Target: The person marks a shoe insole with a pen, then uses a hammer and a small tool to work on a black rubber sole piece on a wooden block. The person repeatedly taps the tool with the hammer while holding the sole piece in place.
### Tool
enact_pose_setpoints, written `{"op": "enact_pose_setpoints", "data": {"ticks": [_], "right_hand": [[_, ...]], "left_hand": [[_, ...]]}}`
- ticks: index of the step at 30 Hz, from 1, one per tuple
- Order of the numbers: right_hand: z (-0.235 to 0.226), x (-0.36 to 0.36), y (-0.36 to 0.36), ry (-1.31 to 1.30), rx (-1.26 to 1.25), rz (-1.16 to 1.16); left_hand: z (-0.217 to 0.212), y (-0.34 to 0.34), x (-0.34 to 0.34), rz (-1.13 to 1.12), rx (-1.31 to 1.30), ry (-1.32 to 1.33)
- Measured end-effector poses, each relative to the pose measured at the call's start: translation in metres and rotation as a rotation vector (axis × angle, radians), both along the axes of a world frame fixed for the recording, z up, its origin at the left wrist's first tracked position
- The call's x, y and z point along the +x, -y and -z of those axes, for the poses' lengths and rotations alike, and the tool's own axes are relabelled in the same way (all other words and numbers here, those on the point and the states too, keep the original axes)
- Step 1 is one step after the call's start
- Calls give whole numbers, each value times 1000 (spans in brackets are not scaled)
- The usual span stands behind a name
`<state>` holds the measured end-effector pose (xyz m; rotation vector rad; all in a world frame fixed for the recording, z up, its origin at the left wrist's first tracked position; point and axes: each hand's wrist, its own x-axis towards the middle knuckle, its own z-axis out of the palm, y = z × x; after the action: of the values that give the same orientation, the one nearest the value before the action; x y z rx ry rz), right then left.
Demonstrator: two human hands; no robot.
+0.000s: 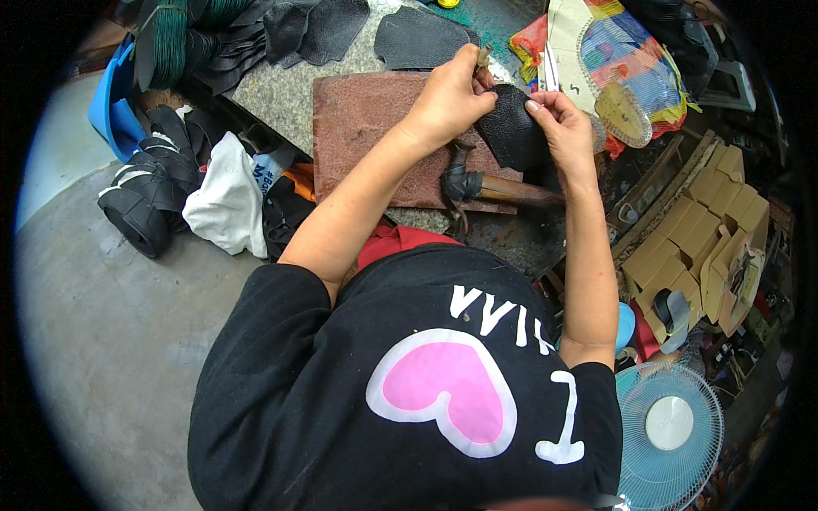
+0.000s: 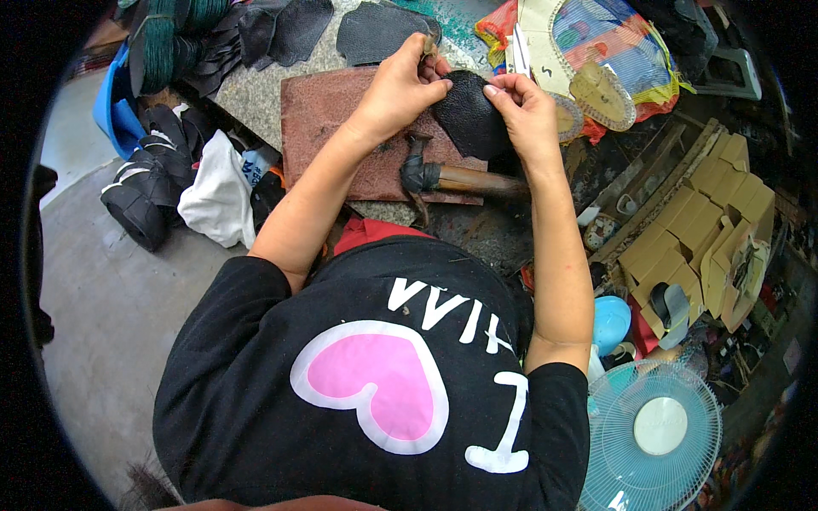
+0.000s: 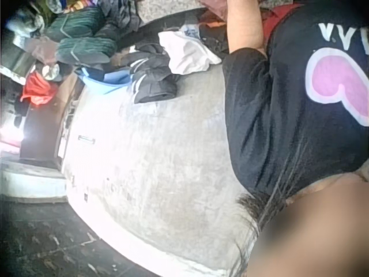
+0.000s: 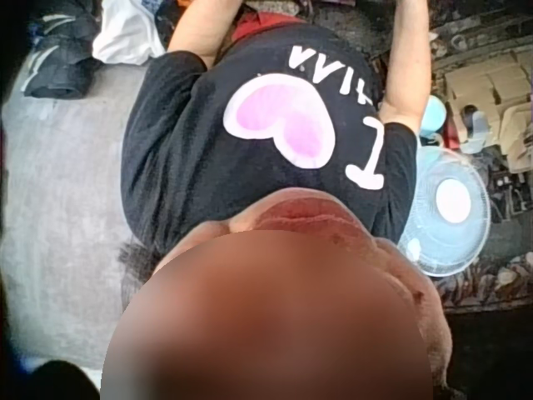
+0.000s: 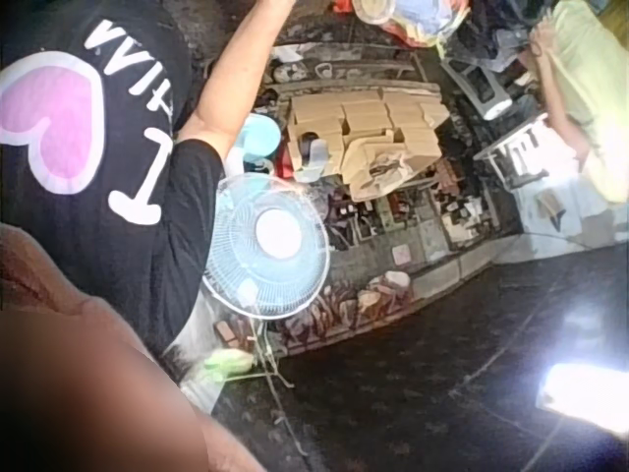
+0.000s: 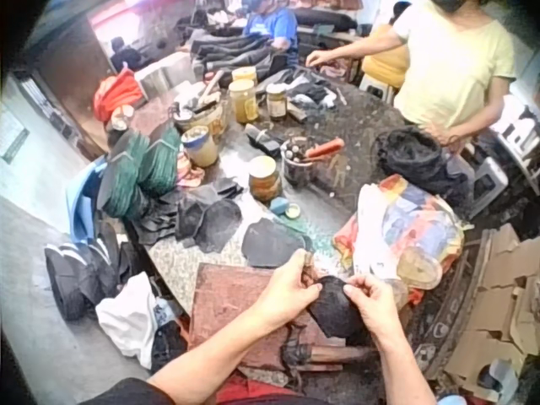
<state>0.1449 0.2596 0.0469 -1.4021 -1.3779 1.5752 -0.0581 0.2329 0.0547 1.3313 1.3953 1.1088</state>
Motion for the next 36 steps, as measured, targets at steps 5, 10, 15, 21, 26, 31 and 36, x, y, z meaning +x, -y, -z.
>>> {"op": "enact_pose_setpoints", "data": {"ticks": [5,10,15,21,26,31,36], "right_hand": [[16,0,2,363,222,1],[16,-2,7,403,287,21],[3,-14,11,491,334,67],[-31,-16,21,917,724,-68],[-67,5,51,739,606,-384],[-66,8,90,808,675,-612],[-56,21,101,688,770,-498]], "left_hand": [[1,3,2,-67,230,-539],[-6,2,0,-96,288,-618],[-12,4,2,-231,319,-597],[-8,-6,-8,-161,-29,-9],[2,2,-2,-136,38,214],[13,3,9,-168,83,176],[17,3,12,-269,46,301]]}}
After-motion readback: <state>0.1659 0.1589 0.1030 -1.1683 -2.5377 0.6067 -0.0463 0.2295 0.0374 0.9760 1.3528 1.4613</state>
